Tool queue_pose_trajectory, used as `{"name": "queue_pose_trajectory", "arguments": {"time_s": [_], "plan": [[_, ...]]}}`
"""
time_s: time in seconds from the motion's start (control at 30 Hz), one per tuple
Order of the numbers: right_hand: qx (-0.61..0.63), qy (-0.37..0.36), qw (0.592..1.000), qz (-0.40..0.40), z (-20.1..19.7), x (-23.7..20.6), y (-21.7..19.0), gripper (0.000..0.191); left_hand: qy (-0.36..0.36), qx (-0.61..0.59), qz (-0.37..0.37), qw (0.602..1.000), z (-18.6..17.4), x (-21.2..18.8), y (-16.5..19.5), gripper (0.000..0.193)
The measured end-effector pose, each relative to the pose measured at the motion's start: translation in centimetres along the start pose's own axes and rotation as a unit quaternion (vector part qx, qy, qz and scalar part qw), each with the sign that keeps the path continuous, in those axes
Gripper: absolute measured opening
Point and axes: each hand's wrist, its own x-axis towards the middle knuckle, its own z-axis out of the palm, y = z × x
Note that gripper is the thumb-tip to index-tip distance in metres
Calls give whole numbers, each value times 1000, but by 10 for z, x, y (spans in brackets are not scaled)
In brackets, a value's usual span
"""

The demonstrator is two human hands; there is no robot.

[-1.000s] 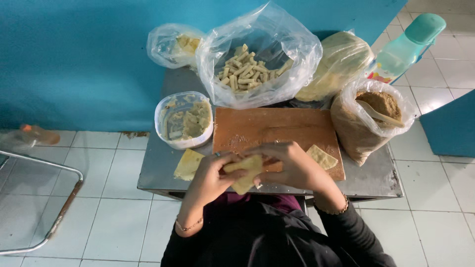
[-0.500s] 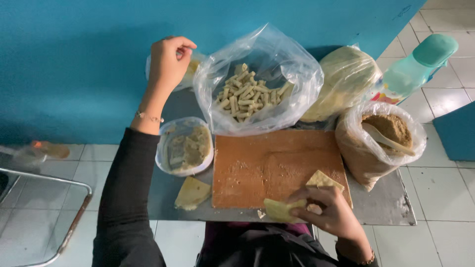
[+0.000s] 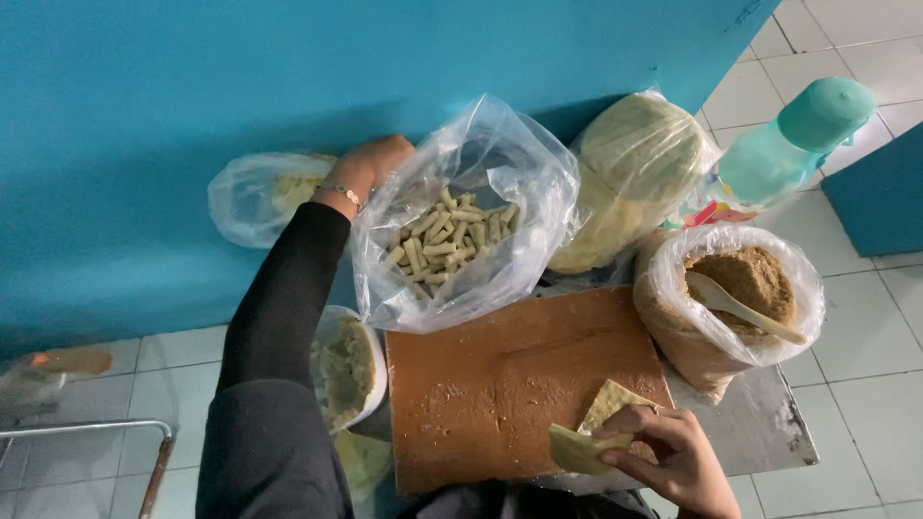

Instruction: The person pinches off pieces of dough, flattens and shapes them into triangular wrappers on a wooden board, and arranges the wrappers in rows. They then scoop brown filling from a bag with a spoon and place portions of filling onto the shaped wrappers.

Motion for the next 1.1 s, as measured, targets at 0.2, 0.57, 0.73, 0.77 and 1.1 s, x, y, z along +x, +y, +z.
{"name": "queue_pose_trajectory", "arguments": {"time_s": [0.2, 0.57, 0.73, 0.77, 1.1], "plan": [[-17, 2, 998, 68, 19, -19, 5, 23, 87, 91, 90, 988, 46, -18, -9, 14], [51, -1, 998, 27, 14, -36, 14, 22, 252, 11, 115, 961, -54, -138, -36, 9], [86, -25, 995, 36, 13, -39, 29, 24, 194, 33, 35, 980, -11, -181, -58, 21], [90, -33, 995, 17, 14, -37, 32, 23, 243, 52, 37, 968, 5, -179, -59, 23], [38, -14, 999, -36, 24, -61, 16, 29, 289, 14, -35, 957, 59, -167, -25, 49]]}}
